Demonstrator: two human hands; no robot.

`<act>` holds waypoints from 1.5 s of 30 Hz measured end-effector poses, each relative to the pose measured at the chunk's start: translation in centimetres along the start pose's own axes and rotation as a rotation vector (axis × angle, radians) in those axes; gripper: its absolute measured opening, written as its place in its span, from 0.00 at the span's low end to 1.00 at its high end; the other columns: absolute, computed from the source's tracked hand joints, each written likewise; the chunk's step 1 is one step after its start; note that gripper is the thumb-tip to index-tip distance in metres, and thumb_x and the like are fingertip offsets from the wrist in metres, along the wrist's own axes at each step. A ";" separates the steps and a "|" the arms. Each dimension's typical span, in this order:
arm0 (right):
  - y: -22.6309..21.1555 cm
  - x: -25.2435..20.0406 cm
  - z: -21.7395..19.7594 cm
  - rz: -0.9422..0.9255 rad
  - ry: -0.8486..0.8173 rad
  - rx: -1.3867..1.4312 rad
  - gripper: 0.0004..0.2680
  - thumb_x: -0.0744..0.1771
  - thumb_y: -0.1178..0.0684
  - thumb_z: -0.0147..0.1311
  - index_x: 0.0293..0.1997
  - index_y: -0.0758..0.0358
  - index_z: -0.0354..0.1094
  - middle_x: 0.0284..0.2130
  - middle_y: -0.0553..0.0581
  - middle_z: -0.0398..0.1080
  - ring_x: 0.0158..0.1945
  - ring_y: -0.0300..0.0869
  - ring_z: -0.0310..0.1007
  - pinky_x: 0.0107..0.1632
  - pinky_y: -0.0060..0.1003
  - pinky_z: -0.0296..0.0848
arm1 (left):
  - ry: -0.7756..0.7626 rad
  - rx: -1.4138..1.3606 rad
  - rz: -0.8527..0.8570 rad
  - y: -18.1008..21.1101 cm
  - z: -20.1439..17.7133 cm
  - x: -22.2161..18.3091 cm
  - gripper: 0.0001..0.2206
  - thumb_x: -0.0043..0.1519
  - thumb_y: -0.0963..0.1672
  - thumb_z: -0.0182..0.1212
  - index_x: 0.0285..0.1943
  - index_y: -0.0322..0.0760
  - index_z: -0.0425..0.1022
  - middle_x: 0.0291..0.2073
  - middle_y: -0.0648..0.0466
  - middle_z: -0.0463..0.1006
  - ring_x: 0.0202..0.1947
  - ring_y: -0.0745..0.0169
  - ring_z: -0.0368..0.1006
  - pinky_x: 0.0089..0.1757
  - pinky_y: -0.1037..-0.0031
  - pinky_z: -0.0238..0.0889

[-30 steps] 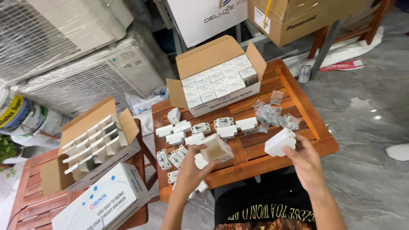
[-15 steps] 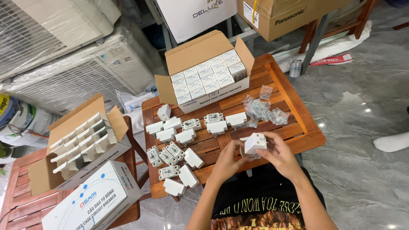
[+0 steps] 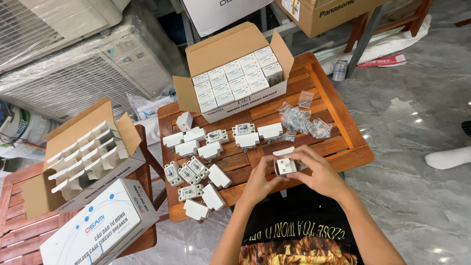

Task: The person picks up circuit breakers from a table, inspects them, and places them into organized rows within a cardboard box.

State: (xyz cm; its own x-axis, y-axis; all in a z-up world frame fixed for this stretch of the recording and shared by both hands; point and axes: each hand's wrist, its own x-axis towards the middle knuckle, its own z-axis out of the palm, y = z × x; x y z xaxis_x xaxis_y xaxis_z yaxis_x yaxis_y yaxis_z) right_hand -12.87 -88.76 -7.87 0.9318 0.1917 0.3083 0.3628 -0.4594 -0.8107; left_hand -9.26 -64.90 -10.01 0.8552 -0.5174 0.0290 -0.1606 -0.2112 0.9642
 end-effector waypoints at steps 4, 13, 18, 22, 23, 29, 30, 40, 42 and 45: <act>-0.9 0.3 0.1 0.041 -0.008 0.004 0.17 0.65 0.54 0.75 0.62 0.57 0.80 0.48 0.55 0.79 0.51 0.47 0.83 0.54 0.44 0.82 | -0.004 -0.012 0.000 -0.6 0.3 -0.3 0.25 0.67 0.39 0.74 0.71 0.37 0.66 0.66 0.32 0.80 0.74 0.24 0.71 0.69 0.36 0.62; -1.2 -0.2 0.2 0.040 -0.089 -0.205 0.17 0.67 0.54 0.71 0.64 0.57 0.76 0.51 0.56 0.77 0.57 0.53 0.83 0.59 0.49 0.83 | 0.015 -0.059 0.033 -0.1 0.6 -0.1 0.26 0.65 0.38 0.75 0.70 0.36 0.68 0.64 0.32 0.81 0.74 0.22 0.69 0.69 0.36 0.62; -1.2 -0.2 0.3 -0.023 -0.124 -0.295 0.17 0.67 0.53 0.69 0.64 0.57 0.74 0.50 0.56 0.76 0.60 0.53 0.81 0.62 0.48 0.81 | 0.029 -0.075 0.024 0.5 0.4 -0.7 0.25 0.66 0.38 0.74 0.71 0.36 0.68 0.63 0.32 0.81 0.73 0.21 0.69 0.70 0.36 0.62; 1.1 -0.8 1.2 -0.191 -0.047 -0.489 0.16 0.67 0.48 0.69 0.61 0.55 0.74 0.47 0.52 0.71 0.63 0.52 0.74 0.66 0.50 0.76 | 0.050 -0.085 0.023 0.4 0.5 -0.9 0.24 0.66 0.37 0.73 0.69 0.35 0.69 0.62 0.33 0.82 0.72 0.21 0.71 0.70 0.36 0.63; 1.4 -0.9 1.3 -0.191 -0.049 -0.489 0.16 0.67 0.48 0.69 0.61 0.55 0.74 0.47 0.52 0.71 0.63 0.52 0.74 0.66 0.50 0.76 | 0.050 -0.086 0.022 0.1 0.6 -0.9 0.24 0.66 0.37 0.73 0.69 0.35 0.69 0.62 0.33 0.82 0.72 0.21 0.71 0.70 0.36 0.63; 0.4 -0.5 2.0 -0.370 0.068 -0.697 0.18 0.69 0.43 0.64 0.67 0.53 0.75 0.34 0.52 0.81 0.62 0.48 0.76 0.73 0.52 0.69 | 0.072 -0.056 0.036 -1.3 0.8 -0.8 0.25 0.65 0.37 0.74 0.70 0.35 0.69 0.61 0.33 0.82 0.71 0.22 0.72 0.68 0.36 0.65; 0.3 -0.4 2.0 -0.401 0.081 -0.711 0.18 0.70 0.44 0.62 0.68 0.56 0.75 0.32 0.54 0.82 0.62 0.49 0.77 0.74 0.54 0.69 | 0.075 -0.052 0.040 -1.2 0.8 -0.7 0.25 0.64 0.38 0.75 0.69 0.35 0.69 0.61 0.32 0.83 0.71 0.22 0.72 0.68 0.36 0.66; 3.1 -1.5 1.2 -0.198 0.266 -0.252 0.18 0.69 0.52 0.67 0.68 0.57 0.78 0.51 0.53 0.82 0.60 0.53 0.80 0.64 0.51 0.78 | 0.154 -0.045 0.060 -2.1 1.0 -1.3 0.27 0.64 0.39 0.79 0.72 0.35 0.72 0.64 0.36 0.83 0.70 0.26 0.73 0.67 0.39 0.67; 7.4 -0.9 -0.4 -0.121 0.344 -0.241 0.15 0.71 0.53 0.66 0.67 0.59 0.79 0.51 0.55 0.80 0.60 0.53 0.79 0.64 0.51 0.77 | 0.176 -0.047 0.050 -2.3 0.9 -1.6 0.27 0.64 0.40 0.79 0.71 0.34 0.73 0.63 0.35 0.83 0.70 0.24 0.73 0.67 0.38 0.67; 11.2 0.4 -3.4 0.029 0.455 -0.316 0.11 0.73 0.54 0.68 0.63 0.59 0.80 0.51 0.55 0.77 0.59 0.53 0.76 0.63 0.51 0.75 | 0.207 -0.043 0.038 -2.7 0.8 -1.8 0.28 0.65 0.40 0.78 0.74 0.33 0.71 0.64 0.34 0.82 0.70 0.23 0.73 0.67 0.37 0.68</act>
State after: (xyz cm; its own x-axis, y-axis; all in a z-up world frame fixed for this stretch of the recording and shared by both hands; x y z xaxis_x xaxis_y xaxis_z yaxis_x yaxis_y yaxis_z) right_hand -8.43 -96.76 -15.18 0.8280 -0.1869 0.5286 0.2579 -0.7101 -0.6551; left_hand -10.76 -64.06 -12.92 0.9324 -0.3425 0.1152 -0.1777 -0.1568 0.9715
